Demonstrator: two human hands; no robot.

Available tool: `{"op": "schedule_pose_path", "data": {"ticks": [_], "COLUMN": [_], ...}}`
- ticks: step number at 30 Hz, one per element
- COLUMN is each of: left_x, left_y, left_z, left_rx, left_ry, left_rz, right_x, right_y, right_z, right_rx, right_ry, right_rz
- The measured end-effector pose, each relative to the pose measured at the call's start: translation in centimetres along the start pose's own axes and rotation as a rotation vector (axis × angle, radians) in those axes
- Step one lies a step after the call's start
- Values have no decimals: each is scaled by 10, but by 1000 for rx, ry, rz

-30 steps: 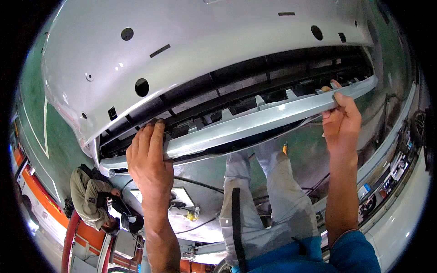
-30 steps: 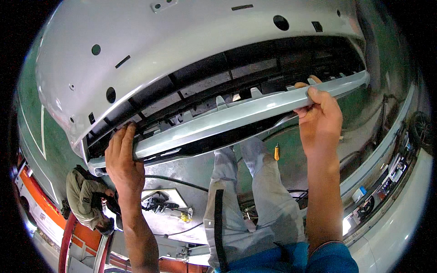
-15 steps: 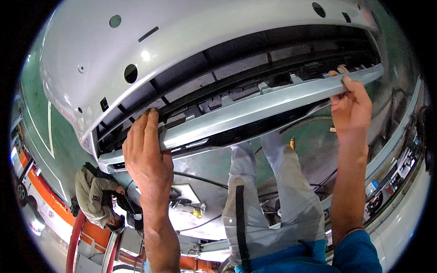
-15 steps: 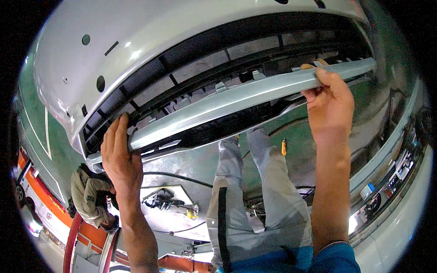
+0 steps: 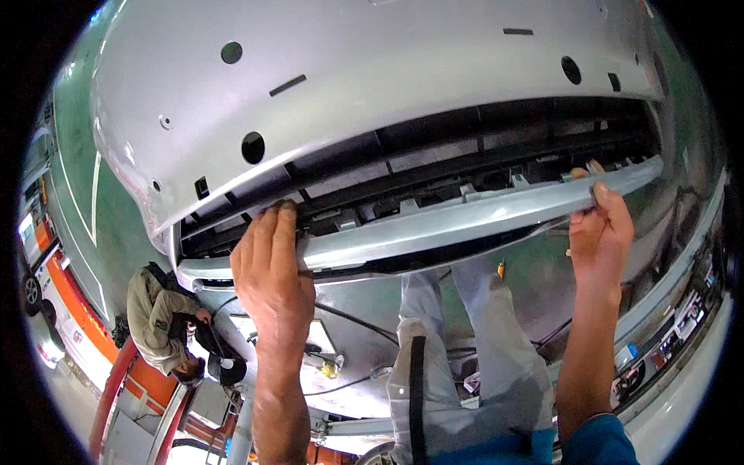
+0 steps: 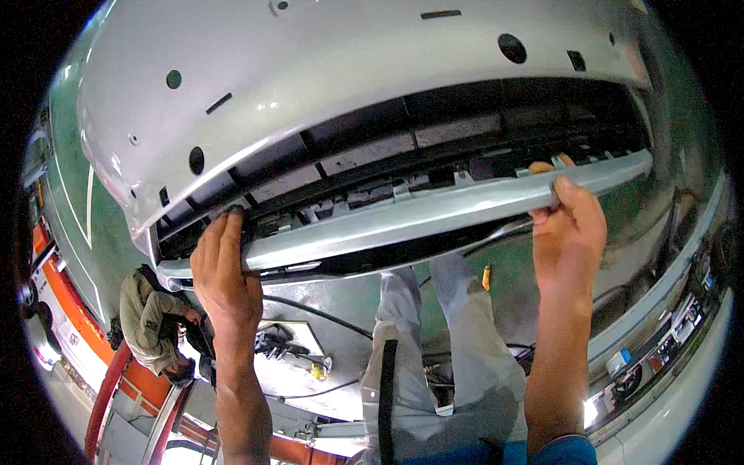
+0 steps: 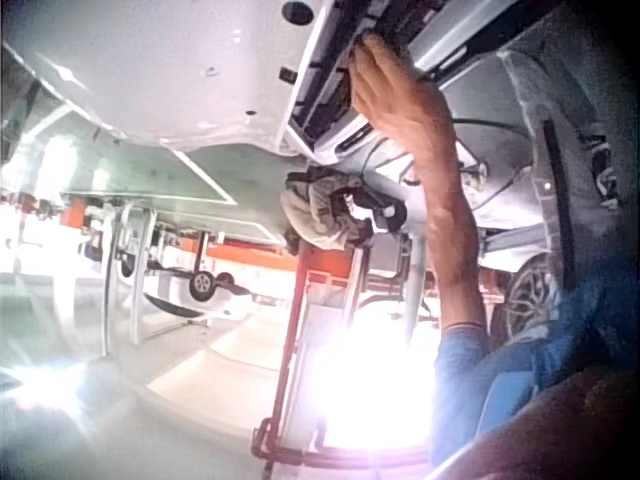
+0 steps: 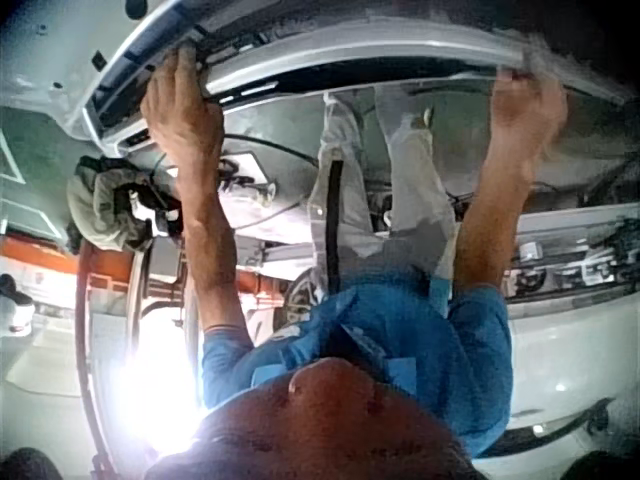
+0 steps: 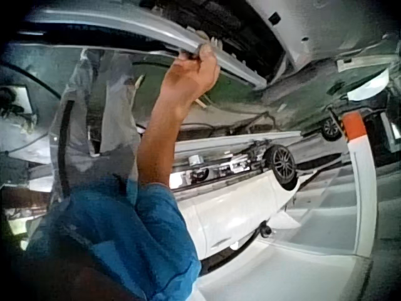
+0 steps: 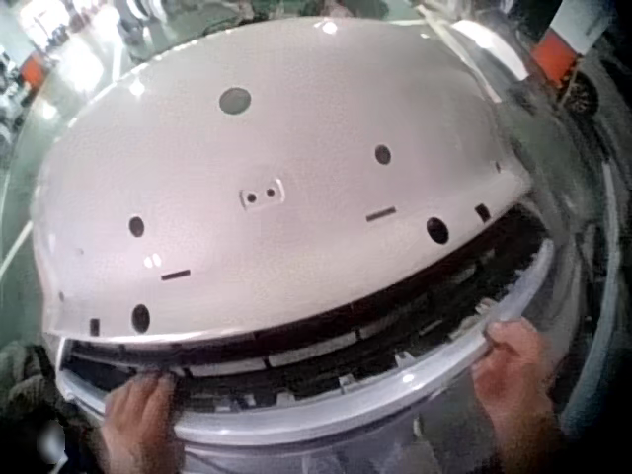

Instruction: The person aligns and fits a silver trim piece into the front bumper of a white car, repeatedly adjusting its position to ensure proper seating. The person then picks up the bumper and places it on the floor, then returns to continue fitting the trim.

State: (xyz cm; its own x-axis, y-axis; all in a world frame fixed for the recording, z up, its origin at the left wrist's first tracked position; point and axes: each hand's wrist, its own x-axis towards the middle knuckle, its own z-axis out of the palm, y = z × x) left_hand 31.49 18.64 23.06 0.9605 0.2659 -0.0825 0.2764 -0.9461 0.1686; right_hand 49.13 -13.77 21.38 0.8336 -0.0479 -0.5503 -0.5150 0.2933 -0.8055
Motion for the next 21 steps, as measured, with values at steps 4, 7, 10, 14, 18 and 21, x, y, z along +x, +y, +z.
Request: {"op": "schedule_pose_path", "data": {"ticks": [4,7,10,14,18,21], "left_x": [3,3,5,7,10,8], "left_y": [3,3,4,8,9,6], "left_z": [-2,0,0,-4,-4,-1], "left_rx": [22,-39,-45,-55,-34,-63], "left_ry": [-24,-17,-18,-38,-37,-14], "left_rz": [-20,-26,-13,-39,-47,-47], "right_x": [-3,-2,-2,-3,-4,0], "right_y": [-1,-2,-2,-5,-6,-7], "right_z": [4,0,-2,0,10,2], "right_rx": [-50,-67,-123,-169,-132,-147], "right_ry": [51,64,56,56,84,8], "right_rz": [20,37,21,53,20,32]}}
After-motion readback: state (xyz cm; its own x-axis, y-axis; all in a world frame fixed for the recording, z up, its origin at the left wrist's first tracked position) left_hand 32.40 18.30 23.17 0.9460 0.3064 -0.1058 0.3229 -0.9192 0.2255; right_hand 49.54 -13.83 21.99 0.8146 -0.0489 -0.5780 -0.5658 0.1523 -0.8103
